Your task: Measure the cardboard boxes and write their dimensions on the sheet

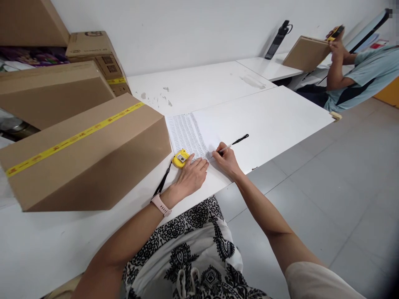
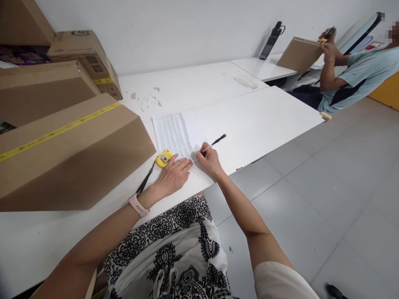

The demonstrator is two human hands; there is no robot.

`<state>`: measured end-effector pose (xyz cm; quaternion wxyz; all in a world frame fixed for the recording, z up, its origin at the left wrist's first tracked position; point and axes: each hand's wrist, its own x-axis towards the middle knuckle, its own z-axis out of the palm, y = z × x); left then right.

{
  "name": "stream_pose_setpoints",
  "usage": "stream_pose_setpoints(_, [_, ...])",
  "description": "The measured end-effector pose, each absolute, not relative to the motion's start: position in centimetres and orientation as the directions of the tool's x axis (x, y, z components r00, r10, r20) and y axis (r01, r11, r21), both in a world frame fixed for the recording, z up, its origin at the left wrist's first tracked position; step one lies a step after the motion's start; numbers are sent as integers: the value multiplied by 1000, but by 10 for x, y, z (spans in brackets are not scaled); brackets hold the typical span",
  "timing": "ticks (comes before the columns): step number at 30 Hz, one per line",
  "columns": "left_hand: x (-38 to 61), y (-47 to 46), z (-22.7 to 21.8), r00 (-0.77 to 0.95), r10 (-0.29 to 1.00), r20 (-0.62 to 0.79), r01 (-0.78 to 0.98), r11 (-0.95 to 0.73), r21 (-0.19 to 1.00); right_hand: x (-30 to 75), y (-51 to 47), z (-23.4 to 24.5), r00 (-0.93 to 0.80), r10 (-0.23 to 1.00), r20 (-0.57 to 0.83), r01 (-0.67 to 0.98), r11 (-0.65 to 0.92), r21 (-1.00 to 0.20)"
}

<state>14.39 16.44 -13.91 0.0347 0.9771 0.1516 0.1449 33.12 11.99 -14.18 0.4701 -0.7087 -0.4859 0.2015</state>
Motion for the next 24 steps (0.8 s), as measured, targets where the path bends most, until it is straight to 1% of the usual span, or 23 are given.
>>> stream_pose_setpoints(9, [144,164,-138,913,306,272,287,-952,107,331,120,-141,460,872,166,495,-97,-864])
stream_pose_setpoints(16, [144,164,-137,913,313,262,292,-949,118,332,121,-142,465,869,173,534,-119,-837])
stream_pose_setpoints(22, [144,164,-139,911,314,268,289,-949,129,332,120,-143,473,865,167,508,-112,-854])
stream_pose_setpoints(24, [144,164,-141,908,312,280,285,-949,135,332,120,-143,490,851,190,491,-90,-867])
